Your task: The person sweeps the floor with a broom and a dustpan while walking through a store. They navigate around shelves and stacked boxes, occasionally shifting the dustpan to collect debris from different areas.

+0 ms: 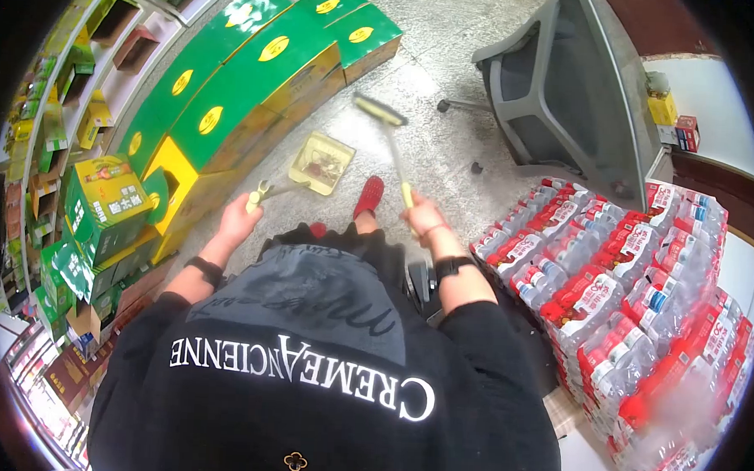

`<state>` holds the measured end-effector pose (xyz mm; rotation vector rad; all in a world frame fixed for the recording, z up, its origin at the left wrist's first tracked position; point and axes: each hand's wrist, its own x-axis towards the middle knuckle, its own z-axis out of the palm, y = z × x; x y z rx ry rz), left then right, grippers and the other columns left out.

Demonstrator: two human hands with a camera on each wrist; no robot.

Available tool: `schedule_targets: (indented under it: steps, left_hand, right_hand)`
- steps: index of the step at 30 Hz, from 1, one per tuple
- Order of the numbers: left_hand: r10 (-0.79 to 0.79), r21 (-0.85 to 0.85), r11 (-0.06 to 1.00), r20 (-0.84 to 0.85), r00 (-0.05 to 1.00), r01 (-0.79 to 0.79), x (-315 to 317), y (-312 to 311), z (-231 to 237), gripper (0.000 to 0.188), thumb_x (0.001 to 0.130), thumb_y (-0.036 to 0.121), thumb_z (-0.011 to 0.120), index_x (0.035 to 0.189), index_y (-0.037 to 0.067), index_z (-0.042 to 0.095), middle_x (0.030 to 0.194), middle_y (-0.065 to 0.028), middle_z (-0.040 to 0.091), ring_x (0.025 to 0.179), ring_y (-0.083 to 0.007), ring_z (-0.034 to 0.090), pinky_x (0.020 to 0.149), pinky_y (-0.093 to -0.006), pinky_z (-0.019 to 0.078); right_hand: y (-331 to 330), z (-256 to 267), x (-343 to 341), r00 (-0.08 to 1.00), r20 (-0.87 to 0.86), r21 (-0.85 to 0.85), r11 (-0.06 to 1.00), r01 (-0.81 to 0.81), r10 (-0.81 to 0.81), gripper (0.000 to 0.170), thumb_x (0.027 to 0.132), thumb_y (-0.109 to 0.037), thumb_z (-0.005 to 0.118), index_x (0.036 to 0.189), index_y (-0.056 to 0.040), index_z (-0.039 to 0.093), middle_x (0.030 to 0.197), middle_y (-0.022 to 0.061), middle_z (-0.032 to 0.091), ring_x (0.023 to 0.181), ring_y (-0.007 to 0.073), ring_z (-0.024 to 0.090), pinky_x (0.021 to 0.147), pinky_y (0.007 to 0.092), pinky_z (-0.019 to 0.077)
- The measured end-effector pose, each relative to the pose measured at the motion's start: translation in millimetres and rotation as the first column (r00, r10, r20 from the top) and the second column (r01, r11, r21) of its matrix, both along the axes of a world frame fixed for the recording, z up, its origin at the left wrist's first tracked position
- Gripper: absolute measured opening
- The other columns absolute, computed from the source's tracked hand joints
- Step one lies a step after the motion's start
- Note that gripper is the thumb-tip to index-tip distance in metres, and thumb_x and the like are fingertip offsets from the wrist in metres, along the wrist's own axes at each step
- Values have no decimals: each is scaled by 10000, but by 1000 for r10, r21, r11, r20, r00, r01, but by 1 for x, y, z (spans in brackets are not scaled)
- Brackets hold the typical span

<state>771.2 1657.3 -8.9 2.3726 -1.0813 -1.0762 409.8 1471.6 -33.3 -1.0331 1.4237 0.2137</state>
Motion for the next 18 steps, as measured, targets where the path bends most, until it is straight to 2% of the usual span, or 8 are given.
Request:
schedule_targets:
  steps: [3,4,6,11,13,15,17,18]
  left_hand:
    - [35,10,999,-34,999,-34,-16,-27,0,293,735,262,614,933,52,564,859,-197,624,844,-374,599,725,-420,468]
    - [61,20,998,-53,997,-60,-19,-36,0,296,733,260,615,941,54,565,858,-197,625,845,-372,600,726,-419,469]
    - [49,28,998,-42,998,-48,-23,-51,-1,302,733,257,615,949,52,568,864,-201,626,849,-374,600,731,-419,469]
    - [-37,-9,999,-5,999,37,-27,-88,0,330,738,261,610,986,47,570,897,-210,627,867,-376,599,751,-426,469]
    - [-48,-13,999,9,999,48,-30,-104,3,343,743,268,607,1003,47,571,920,-214,625,882,-379,596,765,-434,467]
    - [-42,-17,999,-34,999,41,-32,-119,-2,343,746,278,606,1001,52,573,914,-213,624,881,-380,593,759,-437,465]
    - [-110,-38,993,6,994,110,-37,-145,0,337,746,281,605,1000,61,577,907,-208,625,879,-375,595,750,-439,466]
    - [-110,-38,993,4,994,110,-38,-155,-2,337,746,281,605,1000,61,577,907,-208,625,879,-375,595,750,-439,466]
  right_hand:
    - [-8,50,-22,998,42,194,980,43,-52,680,756,-33,593,1388,-136,364,618,-17,493,467,60,442,343,224,332]
    - [-12,54,-32,998,41,193,980,43,-52,680,756,-33,593,1388,-136,364,618,-17,493,467,60,442,343,224,332]
    - [-22,61,-49,963,141,323,930,173,-228,652,755,-21,590,1369,-110,390,628,-21,494,463,38,430,332,190,299]
    - [-47,68,-77,942,139,304,919,252,-304,652,750,-2,571,1368,-87,382,657,-20,504,485,27,442,328,163,274]
    - [-64,61,-85,893,197,236,904,357,-404,685,750,-6,567,1390,-91,339,660,-18,506,480,28,441,330,159,269]
    - [-94,61,-83,914,193,185,928,323,-356,707,758,-16,566,1408,-98,300,658,-13,503,472,36,438,334,167,278]
    - [-131,58,-69,888,174,41,904,425,-426,706,769,-29,570,1412,-115,291,645,-14,486,457,43,417,344,179,293]
    - [-145,51,-64,889,172,40,904,425,-425,706,769,-29,570,1412,-115,291,645,-14,486,457,43,417,344,179,293]
